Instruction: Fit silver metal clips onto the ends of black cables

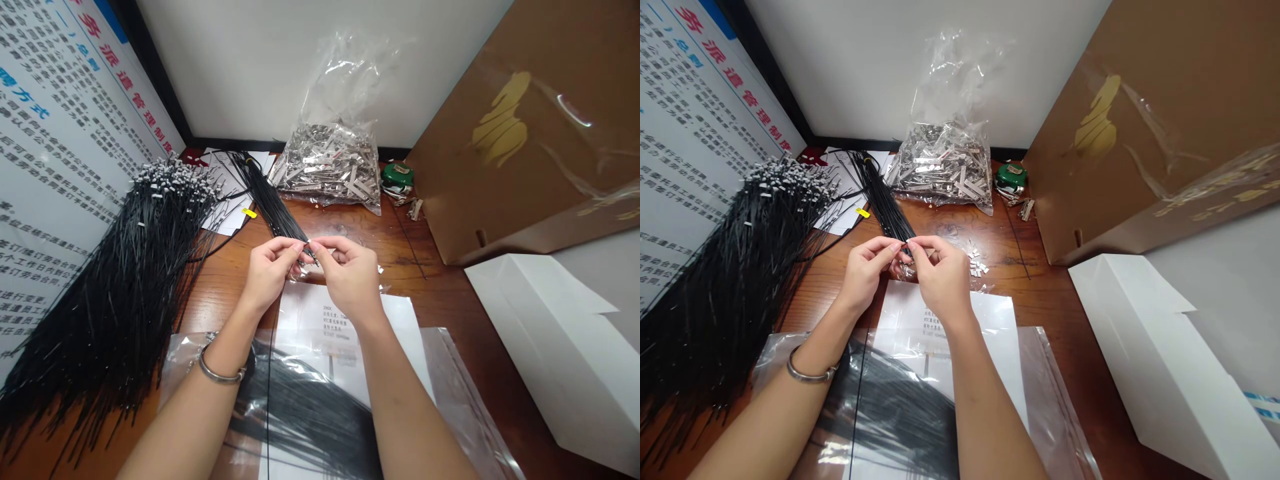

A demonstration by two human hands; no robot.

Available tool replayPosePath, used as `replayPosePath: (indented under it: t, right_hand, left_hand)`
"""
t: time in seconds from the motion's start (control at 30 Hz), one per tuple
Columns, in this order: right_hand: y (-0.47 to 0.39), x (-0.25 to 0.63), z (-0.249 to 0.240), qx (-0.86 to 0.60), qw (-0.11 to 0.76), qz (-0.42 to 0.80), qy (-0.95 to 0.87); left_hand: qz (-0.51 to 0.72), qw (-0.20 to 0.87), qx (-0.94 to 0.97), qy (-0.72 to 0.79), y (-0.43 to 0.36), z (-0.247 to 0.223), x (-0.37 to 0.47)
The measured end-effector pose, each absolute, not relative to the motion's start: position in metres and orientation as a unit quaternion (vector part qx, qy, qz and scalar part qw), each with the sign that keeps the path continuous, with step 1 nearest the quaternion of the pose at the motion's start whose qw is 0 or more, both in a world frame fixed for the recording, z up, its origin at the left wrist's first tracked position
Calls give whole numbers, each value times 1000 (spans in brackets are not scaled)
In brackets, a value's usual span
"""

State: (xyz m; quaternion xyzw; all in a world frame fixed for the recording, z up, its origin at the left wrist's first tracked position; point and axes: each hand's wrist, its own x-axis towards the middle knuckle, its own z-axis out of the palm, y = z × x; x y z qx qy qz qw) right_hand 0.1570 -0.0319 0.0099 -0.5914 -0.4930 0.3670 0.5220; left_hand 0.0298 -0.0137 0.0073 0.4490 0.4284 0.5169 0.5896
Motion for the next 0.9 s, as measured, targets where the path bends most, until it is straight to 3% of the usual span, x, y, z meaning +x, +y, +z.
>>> replayPosePath:
  t: [0.53,0.9]
  right_hand:
    - [-34,157,11,-602,494,312,-544]
    - [-34,157,10,-593,512,363,-504]
  left_hand:
    - [505,607,429,439,-14,9,33]
    - [502,594,446,443,-13,5,33]
